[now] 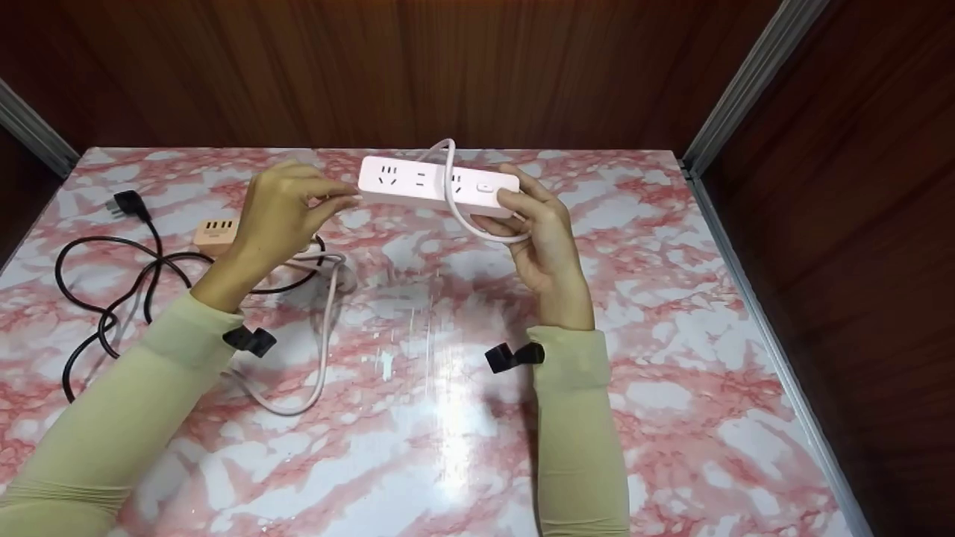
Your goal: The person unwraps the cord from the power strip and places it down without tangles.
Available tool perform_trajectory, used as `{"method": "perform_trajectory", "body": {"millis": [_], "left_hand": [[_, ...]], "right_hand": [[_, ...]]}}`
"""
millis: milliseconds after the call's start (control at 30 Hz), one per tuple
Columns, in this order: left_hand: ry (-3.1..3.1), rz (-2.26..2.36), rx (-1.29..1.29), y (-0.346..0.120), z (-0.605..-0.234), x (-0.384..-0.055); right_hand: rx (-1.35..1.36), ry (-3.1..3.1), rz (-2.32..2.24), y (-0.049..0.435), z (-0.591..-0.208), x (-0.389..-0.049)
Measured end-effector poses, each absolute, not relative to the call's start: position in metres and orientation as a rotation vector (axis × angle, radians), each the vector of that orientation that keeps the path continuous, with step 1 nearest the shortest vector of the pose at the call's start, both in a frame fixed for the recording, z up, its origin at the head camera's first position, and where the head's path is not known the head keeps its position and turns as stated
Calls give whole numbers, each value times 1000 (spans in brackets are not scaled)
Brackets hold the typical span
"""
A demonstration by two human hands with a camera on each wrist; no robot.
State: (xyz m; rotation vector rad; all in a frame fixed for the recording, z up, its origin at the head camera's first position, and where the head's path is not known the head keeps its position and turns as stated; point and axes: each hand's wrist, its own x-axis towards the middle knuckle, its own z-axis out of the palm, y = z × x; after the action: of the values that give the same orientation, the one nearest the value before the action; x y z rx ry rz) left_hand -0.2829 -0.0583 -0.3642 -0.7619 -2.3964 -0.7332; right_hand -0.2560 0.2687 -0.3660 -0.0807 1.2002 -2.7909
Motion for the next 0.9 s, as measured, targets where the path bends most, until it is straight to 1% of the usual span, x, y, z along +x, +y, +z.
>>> {"method": "perform_trajectory", "body": {"millis": [267, 500, 700, 900], "left_hand": [[-2388, -762, -648, -61, -353, -295], [-2319, -805, -621, -60, -342, -299], [-2204, -835, -617, -59, -332, -296], [-2088, -844, -673, -56, -318, -286]], "right_hand": [[-90, 1237, -2774, 268, -366, -256], [-116, 1211, -2778, 268, -369, -257], [-110, 1308, -2756, 268, -371, -258], [-63, 1432, -2719, 268, -374, -259]]}}
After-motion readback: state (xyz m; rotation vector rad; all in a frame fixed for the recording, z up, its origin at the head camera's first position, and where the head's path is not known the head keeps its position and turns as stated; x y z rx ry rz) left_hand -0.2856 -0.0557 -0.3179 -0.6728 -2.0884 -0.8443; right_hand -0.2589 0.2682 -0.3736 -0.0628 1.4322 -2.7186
